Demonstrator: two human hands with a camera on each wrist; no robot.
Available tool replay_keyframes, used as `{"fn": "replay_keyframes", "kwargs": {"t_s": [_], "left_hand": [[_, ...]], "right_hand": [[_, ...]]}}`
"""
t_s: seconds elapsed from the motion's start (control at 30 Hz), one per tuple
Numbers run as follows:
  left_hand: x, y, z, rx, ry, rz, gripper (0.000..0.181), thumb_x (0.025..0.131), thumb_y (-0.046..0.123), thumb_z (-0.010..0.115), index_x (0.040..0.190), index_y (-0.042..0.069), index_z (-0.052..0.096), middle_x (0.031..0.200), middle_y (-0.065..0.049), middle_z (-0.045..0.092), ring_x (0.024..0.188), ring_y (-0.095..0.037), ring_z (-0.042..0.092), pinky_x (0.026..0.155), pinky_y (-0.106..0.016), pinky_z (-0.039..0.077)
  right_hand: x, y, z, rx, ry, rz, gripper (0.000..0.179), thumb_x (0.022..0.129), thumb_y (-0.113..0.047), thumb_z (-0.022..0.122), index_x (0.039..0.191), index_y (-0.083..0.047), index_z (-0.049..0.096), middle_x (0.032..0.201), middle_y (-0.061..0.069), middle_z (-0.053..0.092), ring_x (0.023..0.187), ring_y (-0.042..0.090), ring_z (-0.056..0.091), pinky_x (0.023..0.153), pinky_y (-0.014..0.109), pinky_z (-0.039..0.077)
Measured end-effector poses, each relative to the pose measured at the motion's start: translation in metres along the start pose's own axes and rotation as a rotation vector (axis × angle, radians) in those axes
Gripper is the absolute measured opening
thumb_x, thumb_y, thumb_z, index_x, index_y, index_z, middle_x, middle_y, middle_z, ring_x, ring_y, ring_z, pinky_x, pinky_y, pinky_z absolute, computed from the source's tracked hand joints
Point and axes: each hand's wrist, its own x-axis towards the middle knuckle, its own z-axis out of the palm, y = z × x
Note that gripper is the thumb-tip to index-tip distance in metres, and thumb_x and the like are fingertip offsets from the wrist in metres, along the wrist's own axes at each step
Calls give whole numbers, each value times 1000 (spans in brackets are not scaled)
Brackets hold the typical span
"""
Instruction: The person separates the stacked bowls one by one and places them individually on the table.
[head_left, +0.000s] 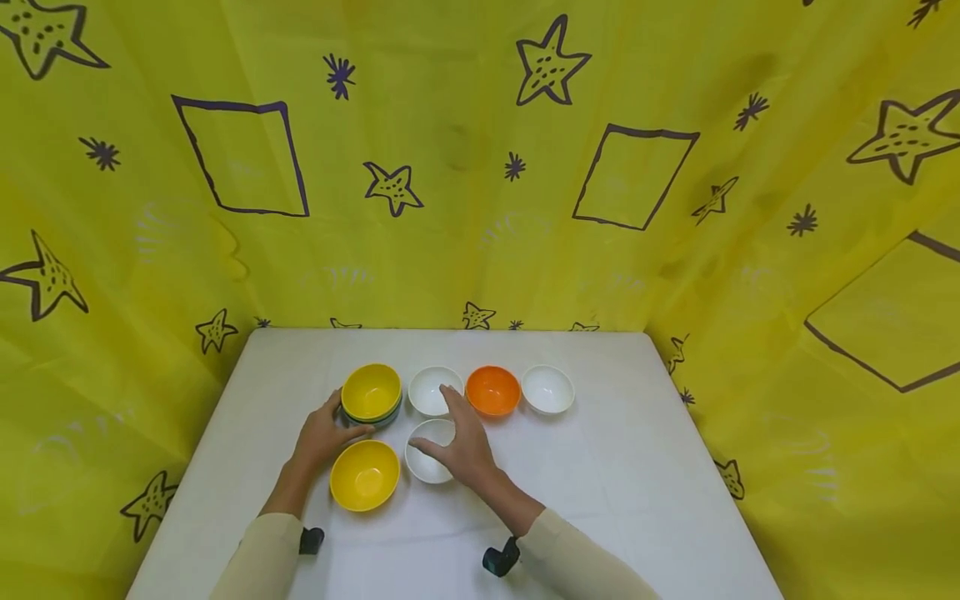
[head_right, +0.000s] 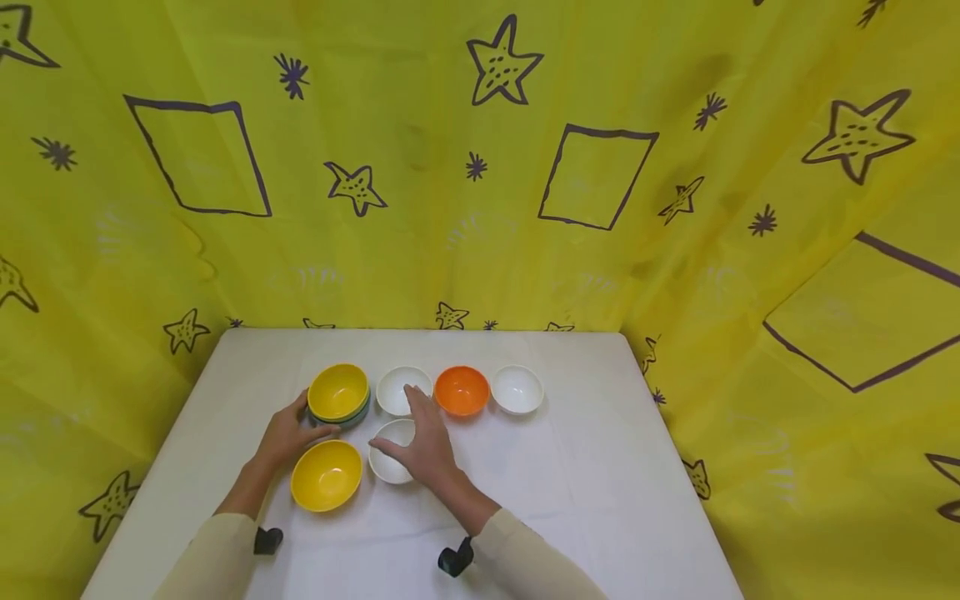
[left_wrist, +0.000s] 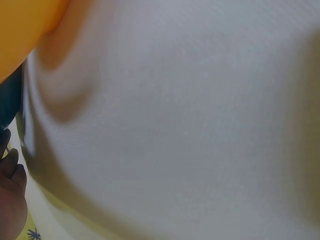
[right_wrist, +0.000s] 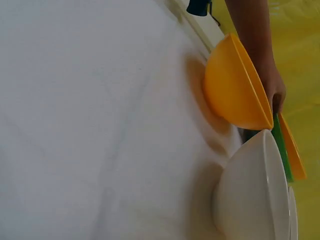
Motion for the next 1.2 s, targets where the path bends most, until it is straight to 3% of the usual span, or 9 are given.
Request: {"fn": "replay_keyframes", "kwargs": {"t_s": [0.3,0.63,0.9,1.2], "left_hand": [[0,1,-1,20,6,28,114,85,51,87,163,-4,25,163,-29,34,150,-50,33,120,-64,28],[0,-1,-1,25,2,14,116,84,53,87,163,-5,25,163,-31,34,149,-51,33,119,-64,30],[0,-2,0,23,3,19,116,84,54,87,162,-7,26,162,-32,34,148,-52,34,118,-66,31],[1,-2,-1,47,22,71,105,87,44,87,161,-6,31,161,-32,35,147,-53,35,119,-66,30]], "right_hand": [[39,-16,6,-29,-40,20,100,86,-50,86,162,-8,37,165,14,41,150,34,41,117,58,40],[73,-27,19,-20,-100,87,106,85,-57,84,165,-11,31,169,12,33,153,35,35,118,59,37],[90,-23,39,-65,-192,102,111,85,-59,83,166,-8,28,170,14,30,155,36,31,122,56,32],[97,-22,56,-127,-315,138,111,84,-61,83,165,-7,30,166,12,38,149,30,42,120,47,39]]}}
